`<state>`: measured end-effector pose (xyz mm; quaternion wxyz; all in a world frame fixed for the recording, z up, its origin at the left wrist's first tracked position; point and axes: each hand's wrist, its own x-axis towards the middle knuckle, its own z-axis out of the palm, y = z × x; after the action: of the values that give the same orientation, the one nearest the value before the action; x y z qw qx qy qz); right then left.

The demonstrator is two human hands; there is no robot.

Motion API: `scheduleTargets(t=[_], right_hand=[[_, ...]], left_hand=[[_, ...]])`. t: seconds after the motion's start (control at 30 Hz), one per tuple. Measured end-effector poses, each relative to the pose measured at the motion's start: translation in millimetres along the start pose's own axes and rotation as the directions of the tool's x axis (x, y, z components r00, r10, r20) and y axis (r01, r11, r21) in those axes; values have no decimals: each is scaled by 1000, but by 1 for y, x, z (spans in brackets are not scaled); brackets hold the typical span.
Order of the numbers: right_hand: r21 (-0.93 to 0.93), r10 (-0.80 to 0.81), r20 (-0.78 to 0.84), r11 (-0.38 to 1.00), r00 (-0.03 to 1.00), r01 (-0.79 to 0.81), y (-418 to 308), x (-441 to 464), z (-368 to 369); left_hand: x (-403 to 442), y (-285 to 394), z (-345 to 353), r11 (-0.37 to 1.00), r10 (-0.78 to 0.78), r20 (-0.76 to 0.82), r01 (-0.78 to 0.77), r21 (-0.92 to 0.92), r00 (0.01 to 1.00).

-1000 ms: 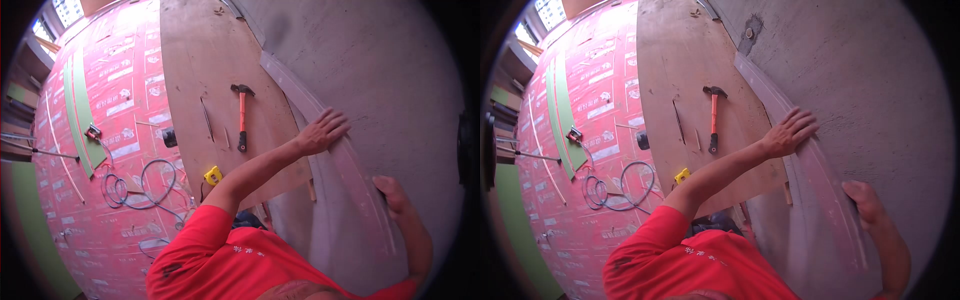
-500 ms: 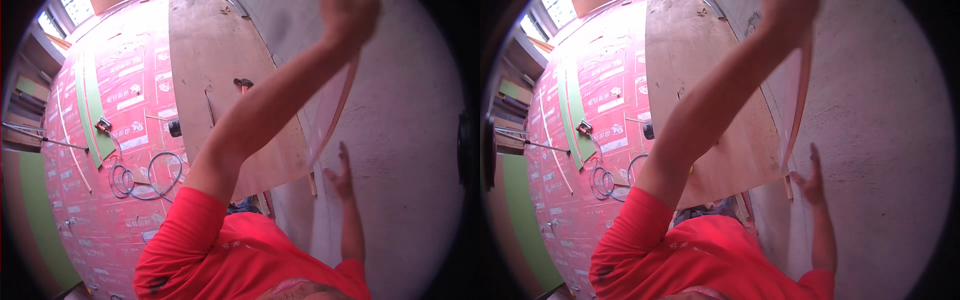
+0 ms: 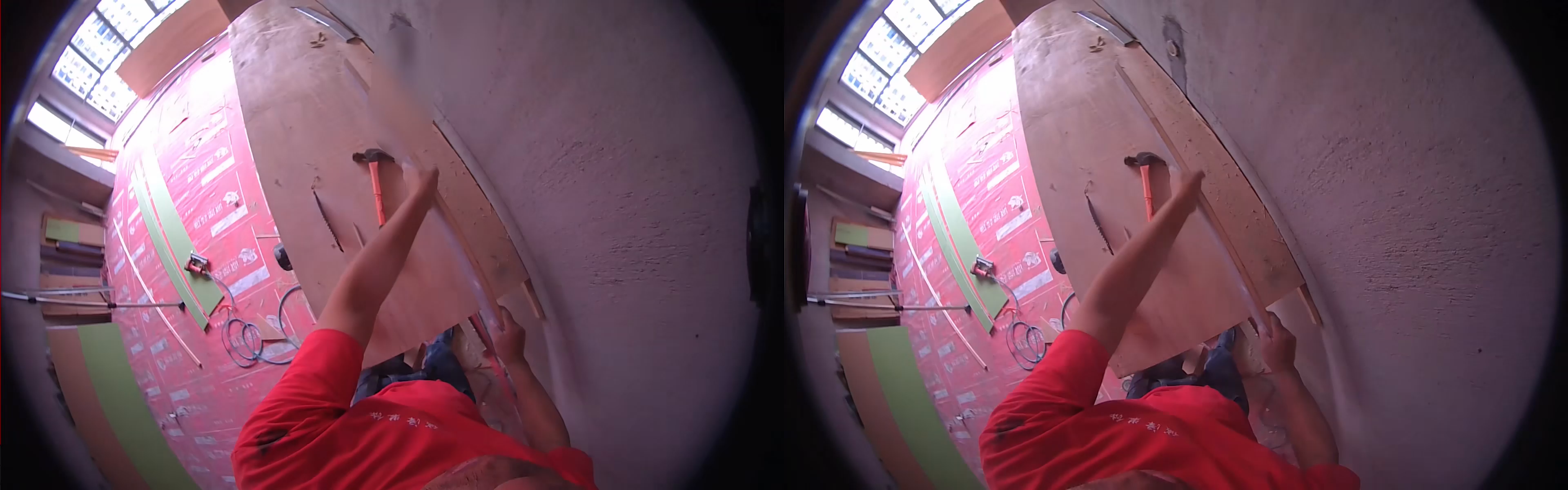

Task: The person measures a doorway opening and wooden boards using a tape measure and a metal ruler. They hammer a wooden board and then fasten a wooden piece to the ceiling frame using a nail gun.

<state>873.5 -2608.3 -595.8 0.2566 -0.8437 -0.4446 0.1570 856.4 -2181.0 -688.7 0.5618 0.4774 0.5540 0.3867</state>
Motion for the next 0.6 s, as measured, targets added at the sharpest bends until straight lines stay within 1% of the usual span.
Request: scheduleTargets(t=[0.03,0.07,0.1,0.13,0.17,0.23,0.27,0.33,0.37,0.4,0.43,0.5,0.57,0.6], right_hand=[[9,51,37,999,998,-51,8,8,15],[19,60,43,998,997,-61,14,17,29],[-16,90,84,996,992,-89,18,28,42],[-52,117,123,992,985,-112,20,34,50],[-41,112,123,993,986,-108,17,39,51],[-64,85,199,995,976,-74,9,58,49],[-56,61,195,997,979,-51,8,70,53],[-33,-68,66,997,996,70,10,84,59],[-32,-76,70,996,995,78,15,96,61],[-29,-28,89,999,996,31,15,115,60],[-31,25,104,999,994,-22,17,137,61],[-130,26,75,991,997,-16,24,180,64],[-110,12,36,994,999,-8,12,215,47],[-125,10,40,992,999,-5,10,224,40]], left_hand=[[-32,-8,-6,997,47,-2,-47,67,999],[-47,-30,-6,998,43,69,-47,52,997],[-59,-49,-3,998,46,139,-51,33,989],[-85,-48,-4,994,44,114,-56,99,992],[-110,-42,-4,985,48,88,-62,161,995],[-130,-46,-1,917,255,47,-257,306,966],[-124,-49,6,914,272,31,-268,306,962],[-112,-56,15,781,463,-61,-375,499,884],[-99,-59,19,782,463,-70,-370,501,883],[-82,-42,20,854,330,42,-318,411,943],[-63,-27,28,914,199,175,-247,322,964],[-27,-13,50,868,345,223,-401,293,912],[5,-11,73,962,202,279,-243,122,939],[-4,1,76,953,202,272,-253,165,941]])
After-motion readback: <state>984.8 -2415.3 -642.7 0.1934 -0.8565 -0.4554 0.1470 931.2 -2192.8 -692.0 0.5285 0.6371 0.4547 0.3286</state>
